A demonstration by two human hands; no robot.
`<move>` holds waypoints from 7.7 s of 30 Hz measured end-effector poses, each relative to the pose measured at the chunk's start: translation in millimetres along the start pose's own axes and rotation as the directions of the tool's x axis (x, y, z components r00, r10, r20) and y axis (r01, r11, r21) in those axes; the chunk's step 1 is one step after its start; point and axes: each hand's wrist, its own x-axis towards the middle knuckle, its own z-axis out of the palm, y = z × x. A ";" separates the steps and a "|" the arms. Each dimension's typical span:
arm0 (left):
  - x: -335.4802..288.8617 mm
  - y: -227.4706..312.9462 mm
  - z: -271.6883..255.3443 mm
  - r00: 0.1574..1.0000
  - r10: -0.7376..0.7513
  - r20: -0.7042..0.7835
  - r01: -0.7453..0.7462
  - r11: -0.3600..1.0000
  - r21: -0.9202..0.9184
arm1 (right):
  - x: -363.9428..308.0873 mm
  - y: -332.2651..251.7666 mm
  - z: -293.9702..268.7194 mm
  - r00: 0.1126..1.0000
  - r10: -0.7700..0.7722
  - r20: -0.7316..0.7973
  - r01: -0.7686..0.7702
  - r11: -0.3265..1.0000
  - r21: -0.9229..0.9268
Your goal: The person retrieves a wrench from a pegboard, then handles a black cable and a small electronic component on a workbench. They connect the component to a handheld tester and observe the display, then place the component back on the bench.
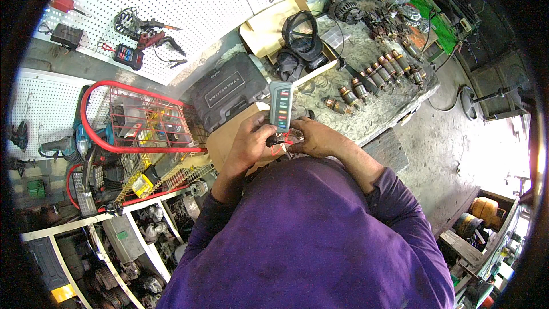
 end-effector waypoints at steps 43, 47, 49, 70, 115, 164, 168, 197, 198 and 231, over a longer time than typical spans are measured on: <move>-0.2 -1.2 -7.9 0.917 -0.387 0.095 0.079 -0.056 -0.995 | -46.6 -36.1 -38.9 0.990 -0.132 -0.054 0.140 0.829 0.541; -2.9 -3.6 -3.2 0.931 -0.358 -0.073 0.021 0.250 -0.968 | -44.9 -27.5 -49.6 0.979 -0.023 -0.204 0.166 0.672 0.722; -5.7 -7.1 -0.8 0.944 -0.272 -0.187 0.079 0.737 -0.672 | -44.4 -21.6 -51.9 0.960 -0.017 -0.280 0.212 0.696 0.686; 0.9 -4.1 11.7 0.882 -0.472 0.022 0.288 0.500 -0.817 | -34.4 -1.6 -56.1 0.938 0.052 -0.343 0.229 0.651 0.724; 70.2 33.1 138.0 0.768 -0.633 0.099 0.416 0.375 -0.829 | -107.3 116.7 -108.1 0.940 0.243 -0.238 0.100 0.472 0.876; 33.6 -19.7 51.1 0.899 -0.366 0.240 0.395 0.441 -0.806 | -90.8 3.9 -20.6 0.815 0.368 -0.448 0.135 0.632 0.763; 36.2 -19.6 53.8 0.866 -0.386 0.318 0.442 0.293 -0.848 | -93.0 5.7 -20.5 0.804 0.383 -0.454 0.148 0.611 0.778; 37.9 -9.9 58.3 0.898 -0.366 0.243 0.379 0.363 -0.851 | -90.1 19.9 -37.4 0.841 0.309 -0.443 0.162 0.638 0.753; 37.1 -10.2 58.9 0.886 -0.396 0.240 0.396 0.377 -0.837 | -90.1 20.4 -37.2 0.844 0.301 -0.444 0.173 0.631 0.756; 36.7 -13.9 60.4 0.884 -0.405 0.233 0.393 0.376 -0.839 | -83.8 29.5 -43.2 0.857 0.302 -0.418 0.177 0.588 0.789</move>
